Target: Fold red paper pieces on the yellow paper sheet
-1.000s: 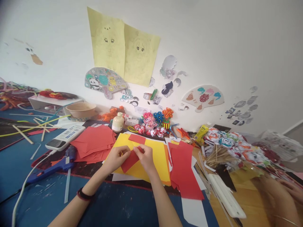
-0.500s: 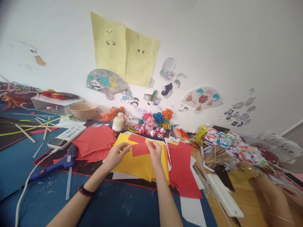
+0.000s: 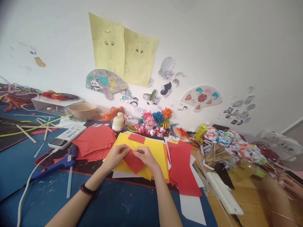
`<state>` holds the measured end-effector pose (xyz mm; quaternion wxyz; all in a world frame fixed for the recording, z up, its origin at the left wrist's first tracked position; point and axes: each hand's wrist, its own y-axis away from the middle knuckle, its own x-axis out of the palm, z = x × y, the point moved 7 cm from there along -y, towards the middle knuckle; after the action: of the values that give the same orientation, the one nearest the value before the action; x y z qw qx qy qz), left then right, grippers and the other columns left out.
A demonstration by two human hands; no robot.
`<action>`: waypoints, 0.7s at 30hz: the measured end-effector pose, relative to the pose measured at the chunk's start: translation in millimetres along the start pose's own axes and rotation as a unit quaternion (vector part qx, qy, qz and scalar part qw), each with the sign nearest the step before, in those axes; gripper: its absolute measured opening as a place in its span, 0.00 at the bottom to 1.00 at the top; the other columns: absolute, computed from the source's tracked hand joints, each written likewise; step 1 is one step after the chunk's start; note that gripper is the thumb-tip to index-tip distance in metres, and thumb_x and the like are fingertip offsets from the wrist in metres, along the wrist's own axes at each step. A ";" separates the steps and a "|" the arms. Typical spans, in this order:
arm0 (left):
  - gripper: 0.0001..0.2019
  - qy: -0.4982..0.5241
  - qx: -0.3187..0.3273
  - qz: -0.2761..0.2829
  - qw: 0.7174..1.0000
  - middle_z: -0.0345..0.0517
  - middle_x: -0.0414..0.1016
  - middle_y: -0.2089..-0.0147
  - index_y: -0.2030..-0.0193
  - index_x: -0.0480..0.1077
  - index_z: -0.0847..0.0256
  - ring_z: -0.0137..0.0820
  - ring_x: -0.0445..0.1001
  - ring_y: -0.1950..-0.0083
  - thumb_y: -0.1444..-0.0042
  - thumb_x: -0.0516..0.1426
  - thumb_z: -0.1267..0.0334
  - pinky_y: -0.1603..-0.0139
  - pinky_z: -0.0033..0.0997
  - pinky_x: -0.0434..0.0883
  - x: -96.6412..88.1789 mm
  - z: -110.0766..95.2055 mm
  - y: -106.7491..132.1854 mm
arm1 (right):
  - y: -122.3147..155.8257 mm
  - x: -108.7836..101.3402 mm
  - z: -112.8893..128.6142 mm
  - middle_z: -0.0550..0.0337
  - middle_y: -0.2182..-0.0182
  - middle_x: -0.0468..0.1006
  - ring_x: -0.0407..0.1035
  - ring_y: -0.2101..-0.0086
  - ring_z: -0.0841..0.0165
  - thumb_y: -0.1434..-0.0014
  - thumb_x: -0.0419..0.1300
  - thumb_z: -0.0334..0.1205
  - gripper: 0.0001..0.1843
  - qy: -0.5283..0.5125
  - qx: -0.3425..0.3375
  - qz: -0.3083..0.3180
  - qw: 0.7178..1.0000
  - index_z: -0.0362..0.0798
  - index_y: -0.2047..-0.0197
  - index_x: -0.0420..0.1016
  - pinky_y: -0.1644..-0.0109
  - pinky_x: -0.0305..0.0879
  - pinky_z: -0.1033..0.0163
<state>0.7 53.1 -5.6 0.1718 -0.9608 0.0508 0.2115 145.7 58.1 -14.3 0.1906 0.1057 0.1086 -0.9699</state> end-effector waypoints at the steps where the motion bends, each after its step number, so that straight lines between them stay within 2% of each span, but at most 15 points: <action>1: 0.14 0.004 0.001 0.006 1.000 0.36 0.63 0.78 0.75 0.66 0.62 0.26 0.58 0.75 0.43 0.51 0.56 0.74 0.25 0.53 2.6 -1.9 0.9 | -0.4 1.2 0.3 0.61 0.71 0.74 0.66 0.69 0.68 0.43 0.59 0.42 0.10 -0.001 -0.005 -0.005 1.000 0.45 0.69 0.76 0.65 0.58 0.66; 4: 0.13 0.013 -0.001 0.012 1.000 0.36 0.62 0.78 0.75 0.65 0.62 0.26 0.58 0.75 0.44 0.51 0.57 0.74 0.25 0.52 7.4 -4.4 2.7 | -0.6 4.5 1.6 0.62 0.71 0.73 0.65 0.69 0.69 0.42 0.57 0.40 0.09 -0.006 -0.014 -0.009 1.000 0.45 0.69 0.75 0.65 0.58 0.66; 10: 0.14 0.008 0.003 0.014 1.000 0.36 0.60 0.79 0.76 0.65 0.62 0.25 0.57 0.76 0.44 0.51 0.56 0.75 0.25 0.51 8.7 -8.8 4.6 | -0.1 2.9 3.4 0.65 0.78 0.66 0.59 0.74 0.71 0.45 0.56 0.36 0.11 0.019 -0.025 -0.038 0.999 0.46 0.78 0.69 0.70 0.53 0.67; 15: 0.14 0.000 0.010 -0.012 1.000 0.36 0.60 0.79 0.76 0.65 0.62 0.26 0.58 0.76 0.43 0.51 0.57 0.74 0.25 0.52 5.6 -13.8 6.9 | -0.5 2.1 3.3 0.65 0.80 0.65 0.57 0.75 0.71 0.47 0.55 0.37 0.11 0.018 -0.018 -0.057 0.998 0.46 0.80 0.69 0.72 0.51 0.67; 21: 0.16 -0.017 0.011 -0.053 0.998 0.37 0.64 0.79 0.75 0.67 0.62 0.26 0.60 0.76 0.42 0.50 0.55 0.73 0.25 0.54 -1.2 -10.1 7.4 | -0.1 3.3 2.2 0.65 0.80 0.64 0.55 0.77 0.72 0.48 0.56 0.41 0.13 0.007 -0.005 -0.048 0.999 0.46 0.81 0.68 0.73 0.50 0.67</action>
<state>2.2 42.7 1.2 0.1938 -0.9565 -0.0005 0.2179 142.2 56.4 -13.0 0.1438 0.1059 0.1199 -0.9766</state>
